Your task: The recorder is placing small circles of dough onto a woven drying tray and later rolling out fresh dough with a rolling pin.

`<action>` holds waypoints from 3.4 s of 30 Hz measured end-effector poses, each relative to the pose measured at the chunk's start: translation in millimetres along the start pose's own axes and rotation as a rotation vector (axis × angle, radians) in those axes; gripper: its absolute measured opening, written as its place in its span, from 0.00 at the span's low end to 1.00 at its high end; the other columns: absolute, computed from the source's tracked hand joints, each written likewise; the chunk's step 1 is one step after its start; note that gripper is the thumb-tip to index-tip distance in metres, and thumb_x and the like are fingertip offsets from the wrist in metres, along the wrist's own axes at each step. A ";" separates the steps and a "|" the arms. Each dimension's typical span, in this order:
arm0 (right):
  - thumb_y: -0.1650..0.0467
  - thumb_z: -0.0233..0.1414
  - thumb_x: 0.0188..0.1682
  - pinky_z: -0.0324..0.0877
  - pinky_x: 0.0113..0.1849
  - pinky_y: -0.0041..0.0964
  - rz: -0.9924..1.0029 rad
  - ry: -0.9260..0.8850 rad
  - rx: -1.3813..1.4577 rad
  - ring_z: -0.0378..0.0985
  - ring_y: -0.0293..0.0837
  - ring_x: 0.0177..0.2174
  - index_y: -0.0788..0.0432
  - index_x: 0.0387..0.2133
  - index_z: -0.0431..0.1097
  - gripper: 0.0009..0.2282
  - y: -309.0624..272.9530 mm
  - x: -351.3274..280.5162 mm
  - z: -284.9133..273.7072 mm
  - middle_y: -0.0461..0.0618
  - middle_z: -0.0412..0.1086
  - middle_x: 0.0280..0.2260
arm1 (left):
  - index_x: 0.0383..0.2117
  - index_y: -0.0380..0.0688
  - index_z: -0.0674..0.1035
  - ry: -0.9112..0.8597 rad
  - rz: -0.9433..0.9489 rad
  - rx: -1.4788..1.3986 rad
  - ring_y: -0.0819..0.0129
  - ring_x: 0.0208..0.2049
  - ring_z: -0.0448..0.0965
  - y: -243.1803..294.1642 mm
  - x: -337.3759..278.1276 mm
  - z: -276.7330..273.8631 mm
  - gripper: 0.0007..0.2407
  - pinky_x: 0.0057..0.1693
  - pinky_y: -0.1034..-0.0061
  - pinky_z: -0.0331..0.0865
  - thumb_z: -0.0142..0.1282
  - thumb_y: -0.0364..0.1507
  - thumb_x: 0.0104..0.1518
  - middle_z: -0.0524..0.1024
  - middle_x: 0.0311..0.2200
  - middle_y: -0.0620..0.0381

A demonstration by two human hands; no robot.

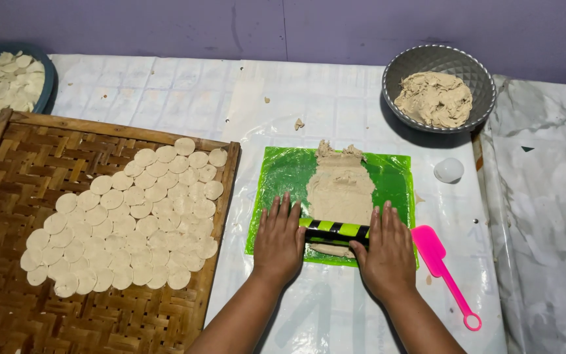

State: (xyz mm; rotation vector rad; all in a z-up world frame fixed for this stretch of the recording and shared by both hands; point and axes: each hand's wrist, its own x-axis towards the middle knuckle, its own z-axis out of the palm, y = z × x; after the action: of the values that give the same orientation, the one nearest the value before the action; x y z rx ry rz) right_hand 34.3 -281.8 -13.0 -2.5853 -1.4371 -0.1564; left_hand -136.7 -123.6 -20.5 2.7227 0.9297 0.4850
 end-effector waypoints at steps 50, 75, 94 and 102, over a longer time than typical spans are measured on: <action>0.53 0.33 0.56 0.32 0.64 0.60 0.108 -0.250 0.023 0.35 0.46 0.69 0.49 0.69 0.48 0.29 38.8 190.9 25.0 0.49 0.39 0.71 | 0.69 0.44 0.55 -0.214 -0.204 0.099 0.56 0.74 0.36 -20.6 178.7 25.2 0.27 0.72 0.50 0.25 0.34 0.37 0.63 0.41 0.73 0.48; 0.55 0.48 0.48 0.42 0.64 0.53 -0.075 0.065 0.125 0.48 0.55 0.66 0.68 0.65 0.47 0.38 14.6 23.0 11.8 0.64 0.48 0.67 | 0.67 0.40 0.60 0.004 -0.043 -0.009 0.53 0.72 0.47 -1.3 14.2 13.7 0.24 0.73 0.57 0.38 0.38 0.36 0.67 0.52 0.71 0.45; 0.51 0.30 0.55 0.35 0.64 0.53 0.092 -0.330 0.083 0.35 0.46 0.69 0.50 0.70 0.41 0.31 40.3 202.3 25.3 0.50 0.38 0.71 | 0.68 0.45 0.61 -0.156 -0.154 0.072 0.53 0.72 0.46 -31.1 186.0 44.4 0.25 0.73 0.51 0.31 0.34 0.41 0.65 0.53 0.70 0.47; 0.51 0.33 0.55 0.39 0.63 0.56 0.092 -0.230 -0.036 0.37 0.54 0.69 0.52 0.69 0.48 0.31 27.7 167.3 12.7 0.58 0.40 0.71 | 0.65 0.45 0.66 -0.036 -0.109 0.122 0.52 0.73 0.48 -19.8 148.9 30.8 0.23 0.73 0.48 0.34 0.39 0.38 0.63 0.55 0.70 0.46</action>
State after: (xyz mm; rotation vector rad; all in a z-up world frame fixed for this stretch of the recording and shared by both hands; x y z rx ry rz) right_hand 146.1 -154.6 1.5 -2.7674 -1.3916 0.1330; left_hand -25.1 -18.5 -20.0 2.7584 1.1263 0.3694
